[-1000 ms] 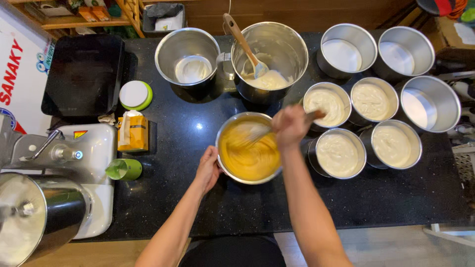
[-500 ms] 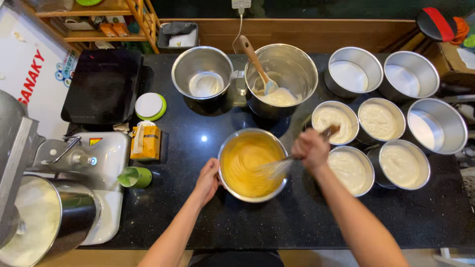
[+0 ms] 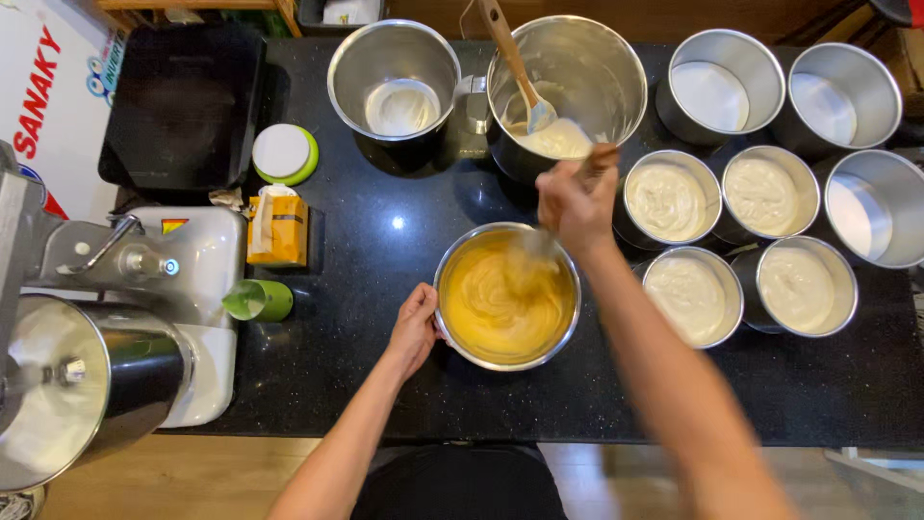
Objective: The person whisks ingredients in a bowl by hand, pours liquid from a pitcher into the bowl, and continues whisking the mixture.
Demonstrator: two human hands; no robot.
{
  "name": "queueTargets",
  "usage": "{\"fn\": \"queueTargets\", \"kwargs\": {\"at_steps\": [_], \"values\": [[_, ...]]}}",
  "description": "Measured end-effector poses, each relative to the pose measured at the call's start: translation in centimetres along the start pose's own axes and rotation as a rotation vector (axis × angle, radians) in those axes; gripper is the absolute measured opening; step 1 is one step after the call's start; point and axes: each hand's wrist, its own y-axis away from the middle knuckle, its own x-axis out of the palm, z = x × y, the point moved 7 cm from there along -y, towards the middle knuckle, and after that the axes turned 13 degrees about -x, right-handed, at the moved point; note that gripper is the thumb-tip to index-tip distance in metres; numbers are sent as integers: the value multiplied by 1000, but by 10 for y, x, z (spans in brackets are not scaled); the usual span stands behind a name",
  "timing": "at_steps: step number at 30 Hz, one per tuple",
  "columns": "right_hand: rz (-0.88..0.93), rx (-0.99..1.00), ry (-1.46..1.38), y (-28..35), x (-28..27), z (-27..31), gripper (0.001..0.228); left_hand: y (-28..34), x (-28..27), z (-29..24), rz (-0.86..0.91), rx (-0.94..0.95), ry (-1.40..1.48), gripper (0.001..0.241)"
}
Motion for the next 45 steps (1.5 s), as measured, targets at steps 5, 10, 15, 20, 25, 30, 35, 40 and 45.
{"fn": "queueTargets", "kwargs": {"at_steps": [5, 10, 15, 20, 25, 30, 35, 40, 45], "values": [[72, 150, -436, 53, 22, -6, 39, 4, -21, -26, -77, 81, 23, 21], [-97, 48, -197, -3, -14, -3, 36, 2, -26, -8, -95, 50, 23, 18], [-250, 117, -352, 36, 1, -30, 36, -6, -33, -37, -146, 160, 68, 21], [-91, 16, -254, -22, -24, -13, 37, -2, -23, -21, -135, 85, 60, 14], [-125, 76, -309, 20, -4, -34, 37, -10, -39, -43, -135, 168, 88, 20], [-253, -116, -136, 3, -33, -14, 32, -10, -23, -19, -78, 140, 140, 15], [-94, 179, -469, 37, -6, -40, 39, -9, -28, -37, -147, 143, 84, 19], [-334, -118, -159, 14, -21, -7, 30, 6, -9, -21, -92, 107, 79, 20], [-178, 51, -338, 51, 6, -16, 38, 13, -20, -47, -120, 139, 87, 21]]}}
